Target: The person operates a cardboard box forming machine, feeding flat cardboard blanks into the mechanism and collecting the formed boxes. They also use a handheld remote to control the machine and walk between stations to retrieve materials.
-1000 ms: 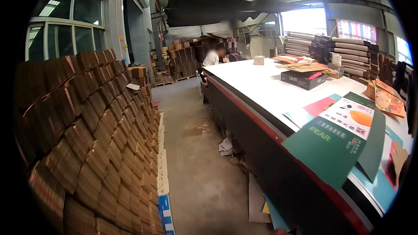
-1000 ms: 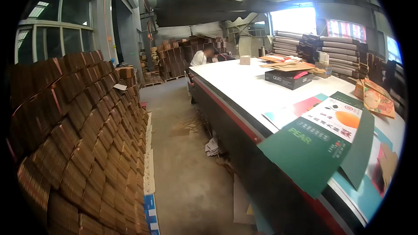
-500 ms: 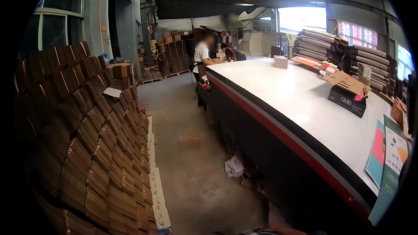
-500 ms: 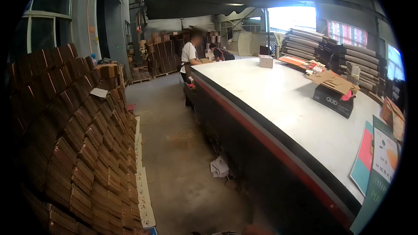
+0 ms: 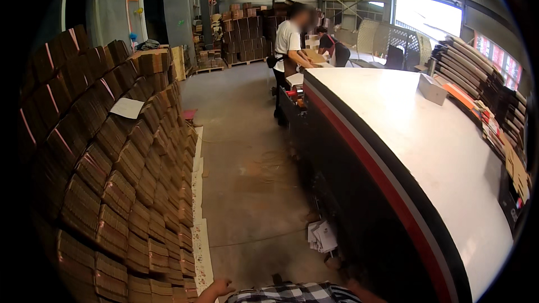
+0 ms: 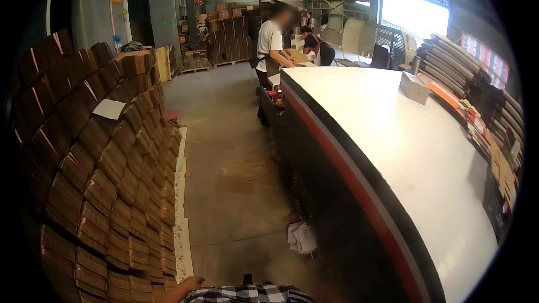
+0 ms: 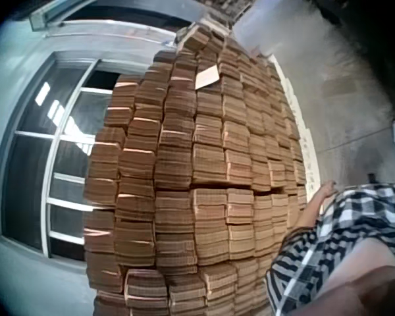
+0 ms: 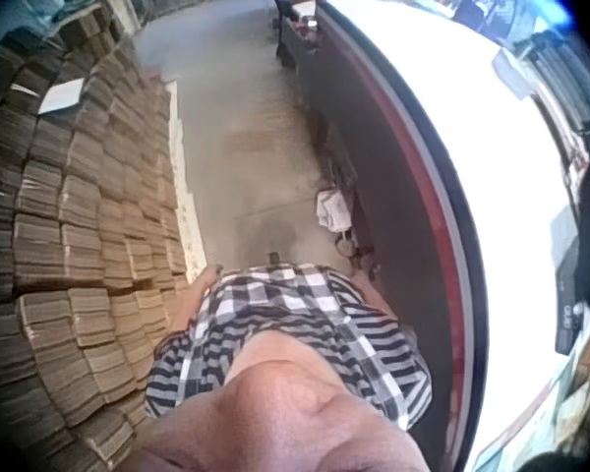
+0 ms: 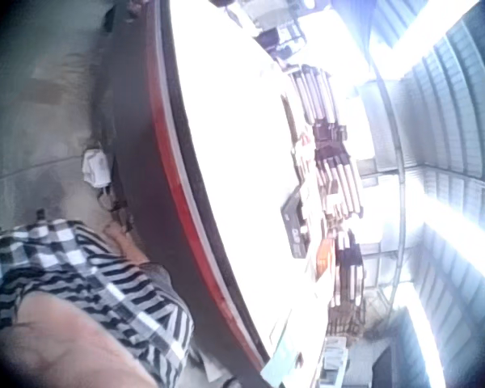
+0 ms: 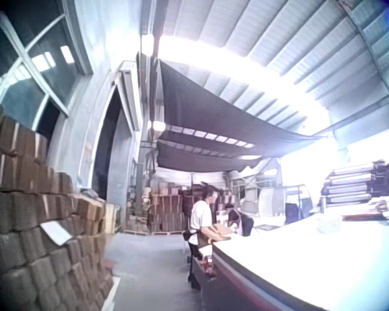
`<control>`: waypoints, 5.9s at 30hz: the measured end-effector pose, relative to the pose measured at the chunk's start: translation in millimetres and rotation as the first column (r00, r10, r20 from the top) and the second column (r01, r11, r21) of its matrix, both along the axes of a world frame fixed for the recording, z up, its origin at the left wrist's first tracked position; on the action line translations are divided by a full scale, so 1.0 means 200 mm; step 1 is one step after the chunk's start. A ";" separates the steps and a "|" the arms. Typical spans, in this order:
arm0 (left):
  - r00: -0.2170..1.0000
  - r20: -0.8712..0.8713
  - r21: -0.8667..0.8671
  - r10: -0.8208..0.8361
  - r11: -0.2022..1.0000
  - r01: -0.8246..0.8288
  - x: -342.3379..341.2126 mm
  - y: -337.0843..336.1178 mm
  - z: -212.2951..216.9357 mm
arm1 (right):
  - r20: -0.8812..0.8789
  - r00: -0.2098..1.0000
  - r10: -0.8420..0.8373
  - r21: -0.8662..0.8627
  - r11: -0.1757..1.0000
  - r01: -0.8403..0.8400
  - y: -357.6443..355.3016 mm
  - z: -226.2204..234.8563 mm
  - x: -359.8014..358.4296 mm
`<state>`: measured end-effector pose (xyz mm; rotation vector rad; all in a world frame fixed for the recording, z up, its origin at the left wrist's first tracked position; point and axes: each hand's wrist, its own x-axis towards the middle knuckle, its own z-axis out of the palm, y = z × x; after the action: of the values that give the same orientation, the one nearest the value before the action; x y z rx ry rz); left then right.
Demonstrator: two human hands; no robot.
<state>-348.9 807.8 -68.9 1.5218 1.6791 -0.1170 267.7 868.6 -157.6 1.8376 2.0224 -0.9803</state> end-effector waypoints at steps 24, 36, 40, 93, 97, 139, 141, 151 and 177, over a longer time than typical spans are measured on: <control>0.722 0.674 0.325 0.157 0.814 -0.481 -1.20 4.23 0.85 | 0.041 0.922 -0.384 -0.336 0.864 0.375 2.85 0.32 -1.68; 0.992 0.076 -0.111 -0.105 0.987 0.113 -2.11 5.48 -0.02 | -0.211 0.914 -0.348 -0.112 0.937 0.331 4.95 0.33 -2.43; 0.988 0.062 -0.192 0.140 0.973 -0.126 -2.17 5.86 0.05 | -0.488 0.824 -0.288 -0.012 0.946 0.324 5.53 0.80 -2.71; 0.178 0.672 0.229 -0.719 0.430 0.873 0.21 8.55 1.18 | -0.700 -0.369 -0.611 -0.484 0.026 0.875 6.79 1.19 -2.61; 0.157 0.705 0.137 -0.692 0.349 0.927 0.28 8.57 1.16 | -0.658 -0.368 -0.657 -0.423 -0.081 0.902 6.70 1.02 -2.73; -0.363 0.035 0.996 -0.931 0.061 -0.061 0.92 5.92 2.01 | -0.488 -0.705 -0.515 -0.269 -0.679 0.683 4.37 1.07 -3.21; -0.368 0.052 0.998 -0.928 0.066 -0.023 0.95 5.90 1.99 | -0.560 -0.679 -0.474 -0.210 -0.712 0.670 4.39 1.22 -3.16; -0.420 0.077 0.996 -0.904 0.091 -0.013 1.00 5.94 1.95 | -0.689 0.503 -0.522 0.723 -0.544 0.425 4.58 2.50 -2.49; -0.907 -0.016 0.954 -0.421 0.264 -0.140 1.25 6.27 1.97 | -0.172 0.591 -0.788 0.729 0.302 0.615 4.97 2.75 -1.63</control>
<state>-99.3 2061.1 325.2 1.4258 -1.4748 0.8605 -58.3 1863.3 392.9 3.2828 1.4639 0.0824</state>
